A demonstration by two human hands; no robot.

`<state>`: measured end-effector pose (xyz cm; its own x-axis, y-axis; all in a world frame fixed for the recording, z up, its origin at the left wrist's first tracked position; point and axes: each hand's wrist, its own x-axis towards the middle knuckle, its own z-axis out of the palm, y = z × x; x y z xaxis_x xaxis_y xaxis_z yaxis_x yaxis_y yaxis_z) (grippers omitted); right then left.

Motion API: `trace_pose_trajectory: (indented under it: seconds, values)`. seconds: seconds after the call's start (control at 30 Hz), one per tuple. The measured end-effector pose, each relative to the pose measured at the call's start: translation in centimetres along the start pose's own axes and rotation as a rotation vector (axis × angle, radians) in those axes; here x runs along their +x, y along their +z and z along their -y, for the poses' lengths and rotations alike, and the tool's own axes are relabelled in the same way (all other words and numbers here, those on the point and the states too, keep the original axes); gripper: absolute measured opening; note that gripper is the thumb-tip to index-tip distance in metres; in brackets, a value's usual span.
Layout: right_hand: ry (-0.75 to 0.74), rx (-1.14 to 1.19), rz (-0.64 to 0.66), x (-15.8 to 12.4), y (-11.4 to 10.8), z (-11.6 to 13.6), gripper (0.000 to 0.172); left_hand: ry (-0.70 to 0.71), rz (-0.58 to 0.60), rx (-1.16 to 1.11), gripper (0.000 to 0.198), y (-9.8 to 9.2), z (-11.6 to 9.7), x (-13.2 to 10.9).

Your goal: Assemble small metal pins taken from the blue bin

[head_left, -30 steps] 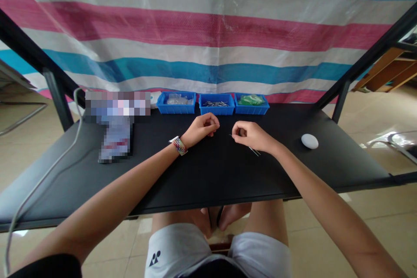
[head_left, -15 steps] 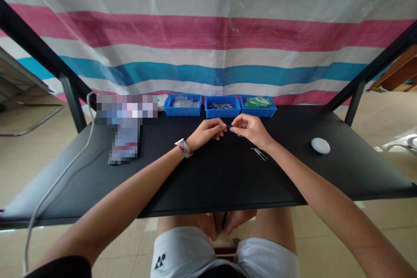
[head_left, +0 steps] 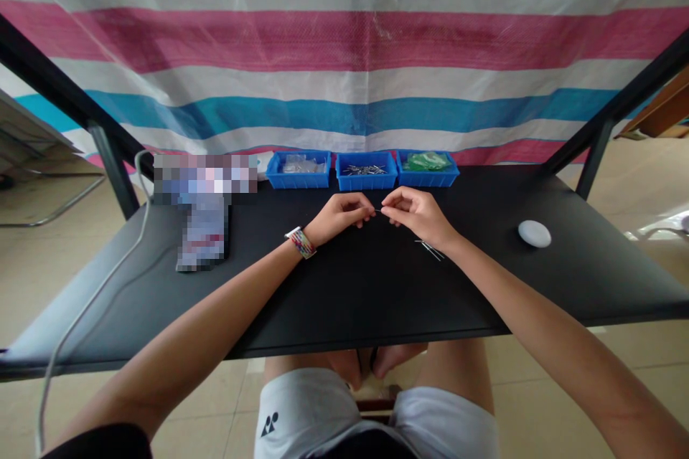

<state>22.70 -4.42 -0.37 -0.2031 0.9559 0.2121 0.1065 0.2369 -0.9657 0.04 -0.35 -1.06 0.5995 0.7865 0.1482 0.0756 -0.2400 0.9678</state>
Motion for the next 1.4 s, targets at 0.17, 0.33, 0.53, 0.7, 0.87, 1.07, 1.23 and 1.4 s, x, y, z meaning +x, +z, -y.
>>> trace_pose_trajectory:
  seconds: [0.17,0.33,0.53,0.7,0.87,1.07,1.23,1.4]
  values:
    - [0.158,0.128,-0.026,0.00,-0.38,0.00,0.046,0.008,-0.082,-0.033,0.029,-0.16,0.35,0.02]
    - [0.227,0.239,-0.044,-0.15,-0.28,0.10,0.043,0.015,-0.104,-0.066,0.029,-0.07,0.22,-0.03]
    - [0.201,0.262,-0.050,-0.19,-0.20,-0.25,0.040,0.019,-0.104,-0.096,0.029,0.09,0.10,0.01]
    - [0.108,0.209,-0.088,-0.14,-0.04,-0.29,0.035,-0.012,-0.079,-0.098,0.029,0.04,0.36,0.16]
    - [0.038,0.161,-0.086,-0.12,0.24,-0.24,0.036,-0.021,-0.056,-0.094,0.026,-0.05,0.48,0.13]
    - [-0.002,0.114,-0.087,-0.31,0.38,-0.03,0.035,-0.032,-0.062,-0.105,0.028,-0.12,0.58,0.17]
    - [0.021,0.113,-0.098,-0.23,0.17,-0.31,0.031,-0.020,-0.070,-0.093,0.027,-0.11,0.60,0.15]
    - [0.083,0.141,-0.084,-0.06,-0.04,-0.55,0.030,0.011,-0.093,-0.067,0.027,0.08,0.21,0.02]
